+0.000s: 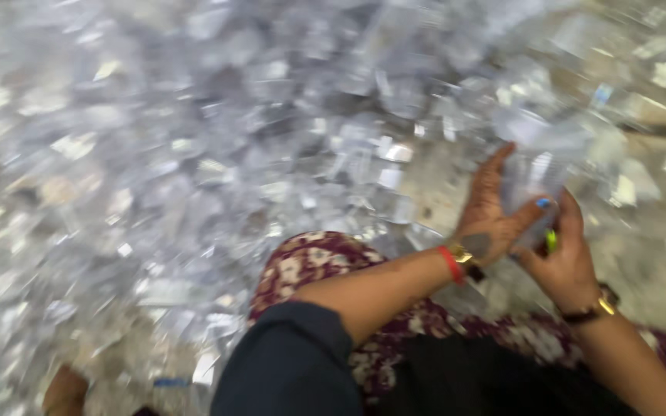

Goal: The person sits on the floor of a workshop surrounded by a large pile of small clear plastic cups and nests them one by one into stacks by hand, adding each cup to the stack held in the other hand and setting completed stacks aside. Other workers on the floor perform the same cup-stacking work nearby.

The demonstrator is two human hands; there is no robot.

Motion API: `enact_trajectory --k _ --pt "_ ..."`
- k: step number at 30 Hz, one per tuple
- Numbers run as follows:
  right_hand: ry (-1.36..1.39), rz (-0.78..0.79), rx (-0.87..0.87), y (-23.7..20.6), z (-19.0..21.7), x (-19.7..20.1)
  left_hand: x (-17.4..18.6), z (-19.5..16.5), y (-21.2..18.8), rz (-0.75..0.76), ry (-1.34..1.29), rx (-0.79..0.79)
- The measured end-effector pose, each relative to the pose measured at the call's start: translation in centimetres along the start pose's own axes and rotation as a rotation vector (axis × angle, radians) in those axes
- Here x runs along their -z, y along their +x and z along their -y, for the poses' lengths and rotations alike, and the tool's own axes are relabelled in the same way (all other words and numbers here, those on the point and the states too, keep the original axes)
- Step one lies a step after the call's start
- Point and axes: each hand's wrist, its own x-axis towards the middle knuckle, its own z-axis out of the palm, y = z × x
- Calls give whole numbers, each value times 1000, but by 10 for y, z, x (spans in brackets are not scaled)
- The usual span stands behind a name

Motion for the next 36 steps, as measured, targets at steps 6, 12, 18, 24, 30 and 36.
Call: enact_trajectory --k 6,12,18,24,30,36 --pt "150 7 -61 7 -2 -8 2 39 32 42 -286 298" --pt "1103 342 -120 9 -19 12 4 63 47 358 -759 245" --pt "1108 306 -191 17 -22 14 -1 40 26 400 -1123 434" --pt "668 -31 -34 17 -15 -4 15 18 43 274 -794 217" --pt "917 63 -228 12 -18 -9 19 6 25 245 -304 217" --pt "697 -63 -499 10 -30 -8 3 20 21 -54 -570 -39"
